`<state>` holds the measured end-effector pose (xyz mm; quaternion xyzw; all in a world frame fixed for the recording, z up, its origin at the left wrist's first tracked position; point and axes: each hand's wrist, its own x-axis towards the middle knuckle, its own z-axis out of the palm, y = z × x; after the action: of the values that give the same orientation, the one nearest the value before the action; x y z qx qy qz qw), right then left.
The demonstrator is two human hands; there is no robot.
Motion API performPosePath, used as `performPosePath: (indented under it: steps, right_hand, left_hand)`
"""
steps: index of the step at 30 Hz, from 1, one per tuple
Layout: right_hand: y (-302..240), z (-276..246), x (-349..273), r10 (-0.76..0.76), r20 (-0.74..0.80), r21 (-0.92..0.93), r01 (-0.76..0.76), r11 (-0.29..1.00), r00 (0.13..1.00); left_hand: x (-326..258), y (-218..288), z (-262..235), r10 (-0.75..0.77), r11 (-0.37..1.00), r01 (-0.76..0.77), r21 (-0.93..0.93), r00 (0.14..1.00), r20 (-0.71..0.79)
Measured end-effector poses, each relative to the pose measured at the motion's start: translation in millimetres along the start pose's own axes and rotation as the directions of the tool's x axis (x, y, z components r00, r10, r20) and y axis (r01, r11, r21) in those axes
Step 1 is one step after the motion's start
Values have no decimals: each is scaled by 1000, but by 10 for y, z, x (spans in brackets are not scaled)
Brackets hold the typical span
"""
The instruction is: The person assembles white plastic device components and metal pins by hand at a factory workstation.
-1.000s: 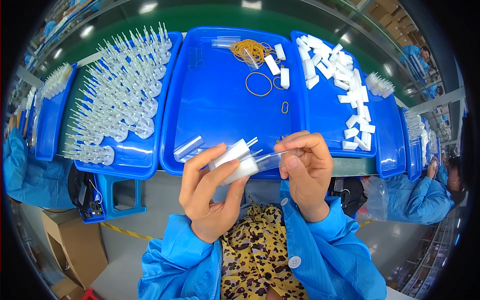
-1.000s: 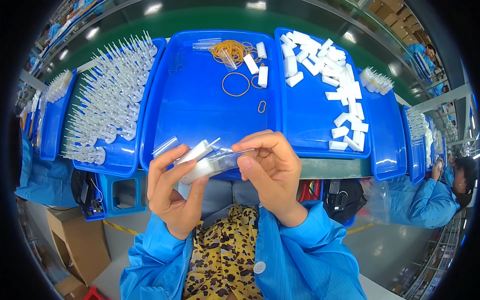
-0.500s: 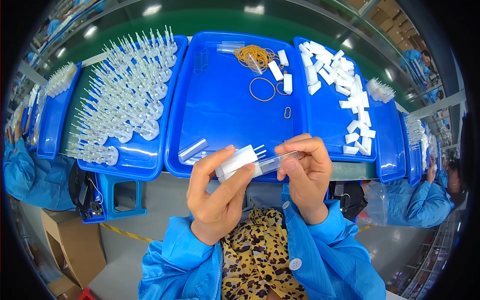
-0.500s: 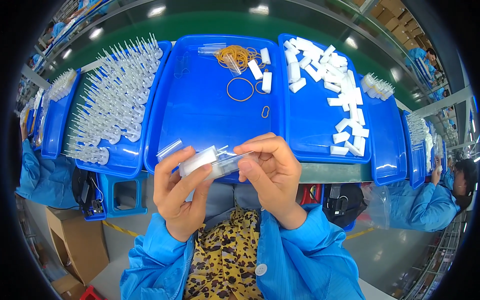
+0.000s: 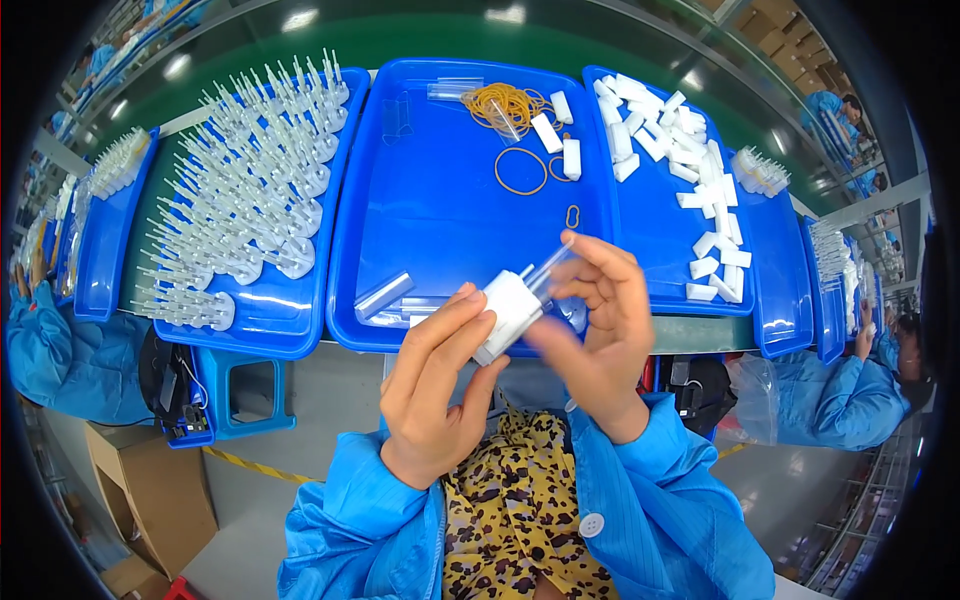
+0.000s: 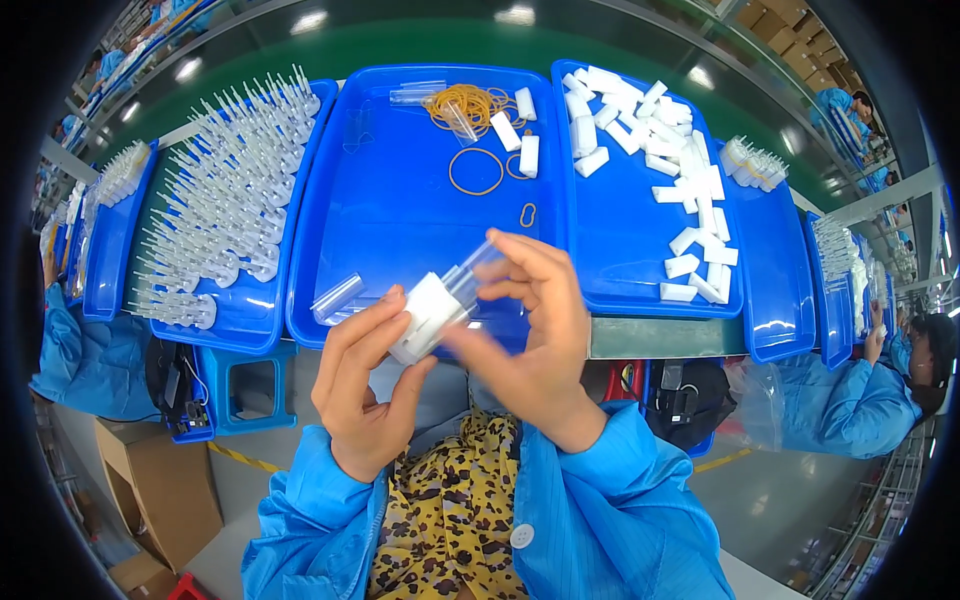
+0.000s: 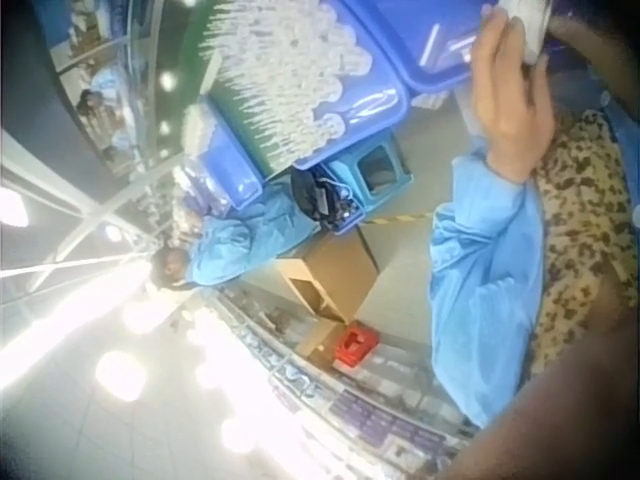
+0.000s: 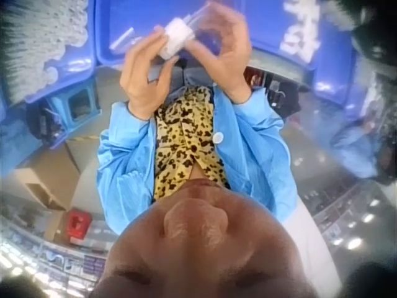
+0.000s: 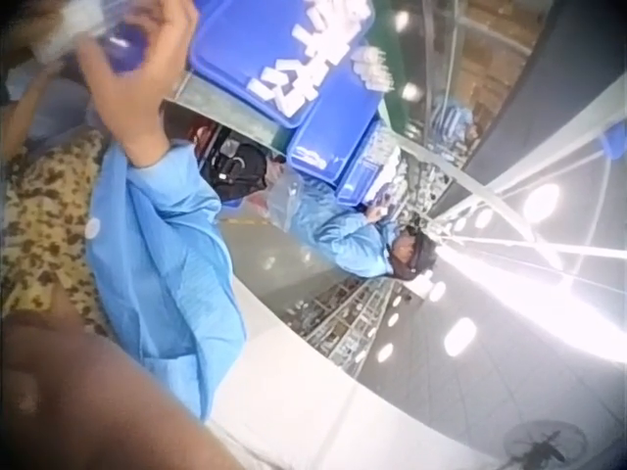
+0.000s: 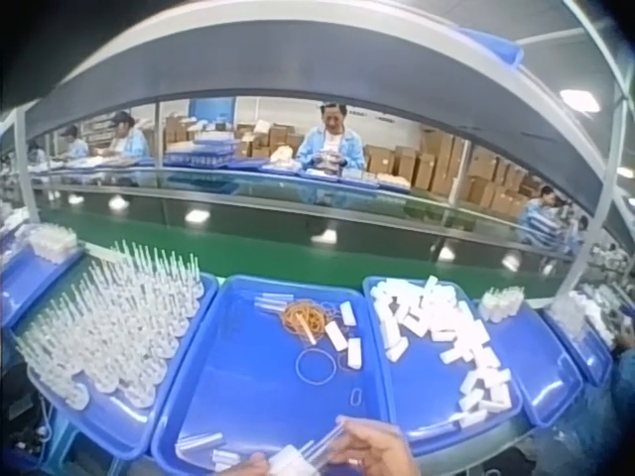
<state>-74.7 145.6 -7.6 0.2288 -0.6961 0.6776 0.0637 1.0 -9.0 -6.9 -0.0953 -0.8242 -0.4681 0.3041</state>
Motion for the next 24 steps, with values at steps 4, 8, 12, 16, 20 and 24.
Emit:
performPosePath:
  steps: [4, 8, 12, 16, 20, 24]
  right_hand:
    - [-80, 93, -4, -103, 152, -268, 141, 953, 983]
    - [-89, 85, 12, -179, 132, -343, 215, 915, 975]
    - [-48, 86, -4, -372, 133, -407, 393, 825, 919]
    - [-102, 104, -11, -437, 78, -499, 414, 761, 896]
    - [-58, 99, -29, -435, 80, -486, 416, 768, 897]
    - [-46, 95, -27, -431, 122, -494, 432, 755, 894]
  left_hand:
    - [-15, -27, 76, 60, 997, -56, 47, 994, -89]
    - [-37, -35, 119, 96, 992, -91, 85, 993, -61]
    - [-67, -46, 154, 21, 999, -22, -29, 1000, -23]
    - [-62, -74, 178, 85, 992, -87, -90, 996, -25]
    - [-61, -75, 210, 82, 990, -87, -113, 996, -46]
    - [-73, -83, 220, 82, 991, -87, -104, 995, -49]
